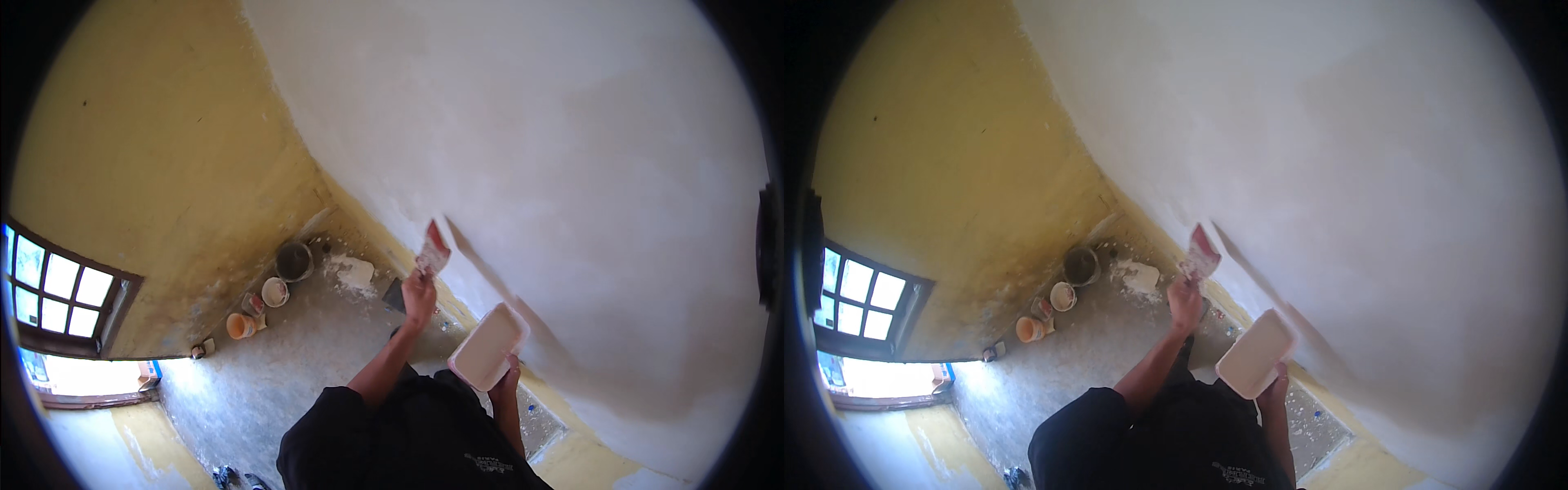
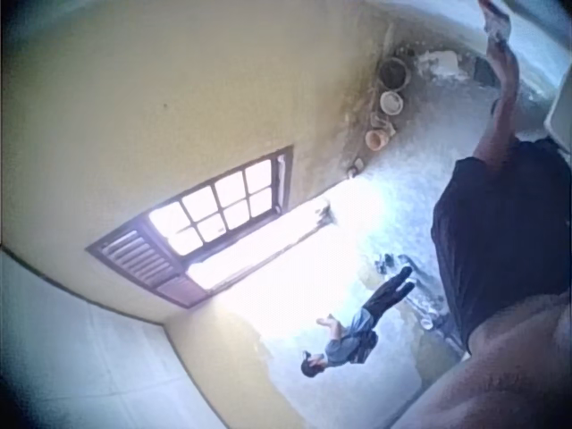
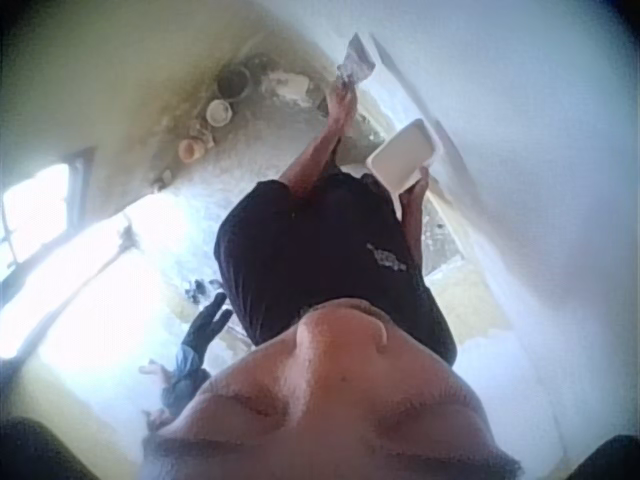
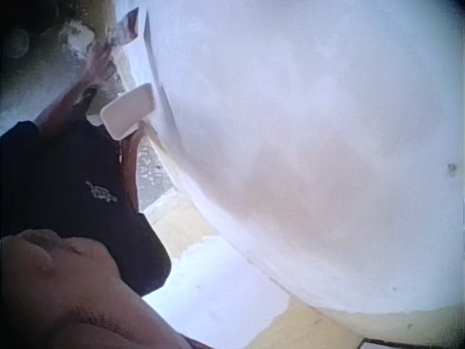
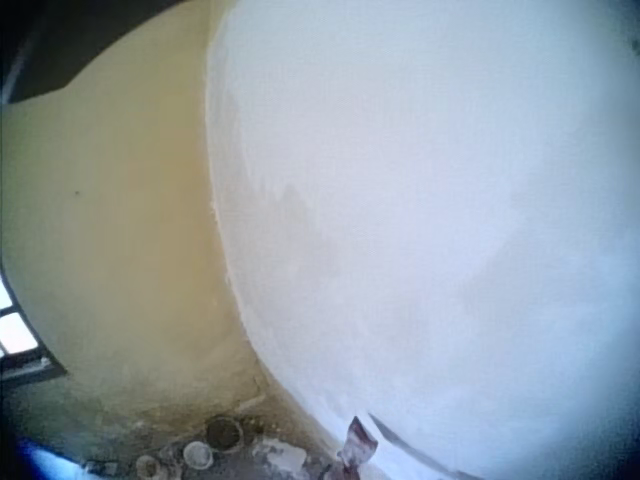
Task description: The person applies plaster to a wall and ceiling corner using a putty knife and a plastic container.
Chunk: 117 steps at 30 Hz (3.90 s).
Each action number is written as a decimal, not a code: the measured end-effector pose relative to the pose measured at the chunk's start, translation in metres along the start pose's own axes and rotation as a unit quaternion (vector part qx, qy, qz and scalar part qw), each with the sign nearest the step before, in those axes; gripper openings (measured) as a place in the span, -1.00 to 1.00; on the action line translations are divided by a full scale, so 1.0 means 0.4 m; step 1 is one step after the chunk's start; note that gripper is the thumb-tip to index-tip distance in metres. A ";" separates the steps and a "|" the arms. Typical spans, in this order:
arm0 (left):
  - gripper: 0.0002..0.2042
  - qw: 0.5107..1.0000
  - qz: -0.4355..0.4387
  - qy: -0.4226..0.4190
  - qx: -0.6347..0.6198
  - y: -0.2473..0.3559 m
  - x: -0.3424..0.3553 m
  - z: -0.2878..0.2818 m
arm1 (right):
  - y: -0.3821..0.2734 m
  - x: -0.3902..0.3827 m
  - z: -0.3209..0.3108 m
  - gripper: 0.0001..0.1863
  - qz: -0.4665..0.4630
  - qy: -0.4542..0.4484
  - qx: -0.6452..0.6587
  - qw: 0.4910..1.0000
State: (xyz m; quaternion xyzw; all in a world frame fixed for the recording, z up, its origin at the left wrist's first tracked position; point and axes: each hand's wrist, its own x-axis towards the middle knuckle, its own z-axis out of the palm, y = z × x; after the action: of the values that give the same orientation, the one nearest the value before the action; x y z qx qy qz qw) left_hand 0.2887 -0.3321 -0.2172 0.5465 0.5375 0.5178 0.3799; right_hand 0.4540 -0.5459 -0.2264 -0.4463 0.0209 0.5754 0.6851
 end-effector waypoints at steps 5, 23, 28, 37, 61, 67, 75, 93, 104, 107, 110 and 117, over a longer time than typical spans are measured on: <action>-0.87 0.982 -0.006 0.161 0.097 -0.078 0.185 0.041 | 0.020 -0.003 -0.038 -0.45 -0.027 -0.005 -0.034 0.999; -0.76 0.976 -0.182 0.111 0.052 -0.464 0.296 -0.016 | -0.002 -0.003 0.036 -0.44 -0.039 -0.005 -0.018 0.999; -0.78 0.983 -0.155 0.092 -0.034 -0.247 0.390 0.041 | 0.009 -0.003 0.015 -0.45 -0.055 0.024 0.002 0.998; -0.82 1.000 0.013 0.025 0.000 0.253 0.066 0.033 | -0.007 -0.026 0.040 -0.41 -0.030 -0.013 0.027 0.999; -0.86 0.988 0.060 0.107 0.089 0.163 0.038 0.012 | 0.016 -0.008 -0.001 -0.35 -0.039 -0.017 0.037 0.998; -0.85 0.984 0.014 0.178 -0.006 0.175 0.382 -0.045 | 0.015 -0.025 0.058 -0.40 -0.034 -0.050 0.051 0.997; -0.70 0.984 0.174 0.026 0.006 0.540 0.053 0.019 | 0.045 -0.027 0.023 -0.42 -0.056 -0.031 0.014 0.998; -0.53 0.934 0.333 -0.107 0.077 0.305 -0.010 0.044 | 0.125 0.008 0.020 -0.38 -0.074 -0.063 0.040 0.994; -0.84 0.982 0.107 0.155 0.028 0.364 0.439 -0.121 | 0.148 0.034 0.101 -0.38 -0.029 -0.100 0.057 0.993; -0.87 0.981 0.158 0.106 0.034 0.535 0.283 -0.039 | 0.147 0.046 0.074 -0.38 -0.048 -0.067 0.045 0.996; -0.46 0.956 0.291 0.008 0.026 0.551 0.115 0.002 | 0.157 0.050 0.054 -0.40 -0.045 -0.067 0.044 0.996; -0.49 0.938 0.344 0.032 -0.021 0.449 0.112 -0.085 | 0.133 0.035 0.118 -0.38 -0.048 -0.052 0.031 0.997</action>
State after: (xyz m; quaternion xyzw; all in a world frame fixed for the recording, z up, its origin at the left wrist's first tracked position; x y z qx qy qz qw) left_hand 0.2853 -0.3170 -0.0295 0.6728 0.3177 0.6455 0.1725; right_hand 0.3928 -0.5081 -0.2370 -0.3949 -0.0187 0.5631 0.7257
